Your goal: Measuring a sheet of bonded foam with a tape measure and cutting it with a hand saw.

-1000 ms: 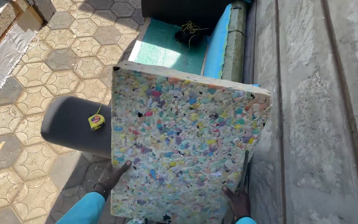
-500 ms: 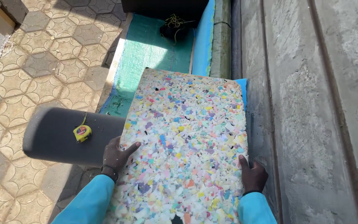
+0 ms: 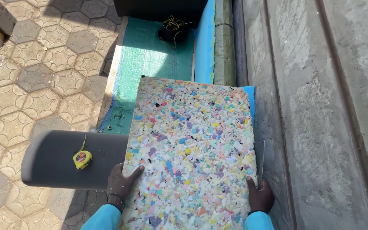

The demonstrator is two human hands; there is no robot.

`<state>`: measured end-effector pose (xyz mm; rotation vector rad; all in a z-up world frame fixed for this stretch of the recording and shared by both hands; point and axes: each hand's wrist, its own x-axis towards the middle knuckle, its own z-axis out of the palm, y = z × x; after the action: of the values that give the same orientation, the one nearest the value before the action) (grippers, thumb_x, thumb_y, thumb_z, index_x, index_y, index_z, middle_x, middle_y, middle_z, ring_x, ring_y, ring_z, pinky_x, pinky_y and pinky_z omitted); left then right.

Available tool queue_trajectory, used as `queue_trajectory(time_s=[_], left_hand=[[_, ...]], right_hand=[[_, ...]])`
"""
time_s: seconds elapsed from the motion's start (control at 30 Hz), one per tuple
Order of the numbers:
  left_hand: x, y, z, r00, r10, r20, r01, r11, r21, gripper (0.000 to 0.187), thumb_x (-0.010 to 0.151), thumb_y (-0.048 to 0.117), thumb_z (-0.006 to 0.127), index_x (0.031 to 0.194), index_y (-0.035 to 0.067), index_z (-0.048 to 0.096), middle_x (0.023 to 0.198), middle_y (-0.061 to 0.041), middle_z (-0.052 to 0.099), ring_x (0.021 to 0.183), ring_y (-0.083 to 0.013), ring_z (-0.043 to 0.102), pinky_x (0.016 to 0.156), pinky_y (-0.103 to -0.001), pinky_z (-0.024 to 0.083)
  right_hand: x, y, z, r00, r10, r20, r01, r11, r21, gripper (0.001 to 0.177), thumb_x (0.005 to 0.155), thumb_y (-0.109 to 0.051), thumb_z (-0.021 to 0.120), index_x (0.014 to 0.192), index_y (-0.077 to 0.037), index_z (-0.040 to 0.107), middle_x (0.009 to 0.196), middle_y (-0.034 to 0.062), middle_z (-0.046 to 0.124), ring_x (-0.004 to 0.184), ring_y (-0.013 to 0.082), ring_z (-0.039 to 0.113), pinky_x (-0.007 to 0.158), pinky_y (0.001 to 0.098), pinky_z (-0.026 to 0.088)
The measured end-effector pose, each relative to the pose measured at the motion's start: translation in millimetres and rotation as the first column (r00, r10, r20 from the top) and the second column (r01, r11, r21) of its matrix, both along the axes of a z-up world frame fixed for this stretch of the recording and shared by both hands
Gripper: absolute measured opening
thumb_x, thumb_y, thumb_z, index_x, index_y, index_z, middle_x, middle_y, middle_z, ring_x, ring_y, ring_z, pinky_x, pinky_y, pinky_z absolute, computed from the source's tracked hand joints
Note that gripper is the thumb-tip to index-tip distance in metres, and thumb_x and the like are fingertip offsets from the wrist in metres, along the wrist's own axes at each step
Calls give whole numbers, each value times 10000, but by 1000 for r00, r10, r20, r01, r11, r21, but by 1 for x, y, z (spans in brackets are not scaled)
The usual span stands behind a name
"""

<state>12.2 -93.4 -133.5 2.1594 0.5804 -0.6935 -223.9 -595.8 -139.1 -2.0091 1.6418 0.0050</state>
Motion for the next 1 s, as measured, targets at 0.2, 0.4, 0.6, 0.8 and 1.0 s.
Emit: queue_trajectory(time_s=[0.2, 0.4, 0.6, 0.8, 1.0], left_hand=[[-7, 5, -6, 1000, -25, 13, 25, 1000, 0, 1111, 757, 813, 941, 1602, 112, 773, 1654, -142, 788, 1464, -379, 786, 1157, -606, 694], [-6, 21, -38, 994, -58, 89, 49, 994, 99, 1053, 914, 954, 662, 1626, 183, 746, 1808, -110, 600, 1411, -313, 768, 1138, -588, 682], [39, 87, -79, 904, -146, 401, -61, 886, 460, 915, 968, 760, 797, 1705, 240, 644, 1938, -112, 364, 1630, -527, 497, 1163, -798, 518], [104, 173, -109, 912, -390, 129, 262, 794, 548, 991, 894, 629, 950, 1774, 420, 546, 2056, -80, 221, 1854, -480, 183, 1272, -844, 445], [120, 193, -138, 827, -491, 276, 311, 806, 503, 599, 1040, 449, 877, 1605, 289, 762, 1658, -135, 658, 1473, -515, 583, 1115, -689, 629]], right_hand=[[-9, -7, -19, 992, 84, 90, -65, 980, -190, 530, 1203, -444, 796, 1656, -169, 821, 1644, 141, 809, 1500, 449, 733, 1204, 684, 616], [11, 30, 34, 958, 135, 252, -55, 953, -299, 375, 1325, -215, 668, 1581, 0, 839, 1161, 177, 894, 963, 344, 850, 984, 558, 651], [53, 125, 98, 950, 174, 260, -165, 985, -57, 344, 1177, -134, 665, 1468, -147, 848, 1303, 112, 872, 1028, 351, 822, 919, 584, 625], [108, 248, 141, 957, 129, 261, -197, 947, 254, 621, 1153, -487, 733, 1740, -290, 775, 1185, 42, 791, 990, 257, 721, 925, 461, 574], [116, 337, 136, 911, -21, 411, -163, 899, 407, 407, 1225, -309, 645, 1484, -101, 880, 961, 133, 809, 869, 275, 780, 854, 467, 664]])
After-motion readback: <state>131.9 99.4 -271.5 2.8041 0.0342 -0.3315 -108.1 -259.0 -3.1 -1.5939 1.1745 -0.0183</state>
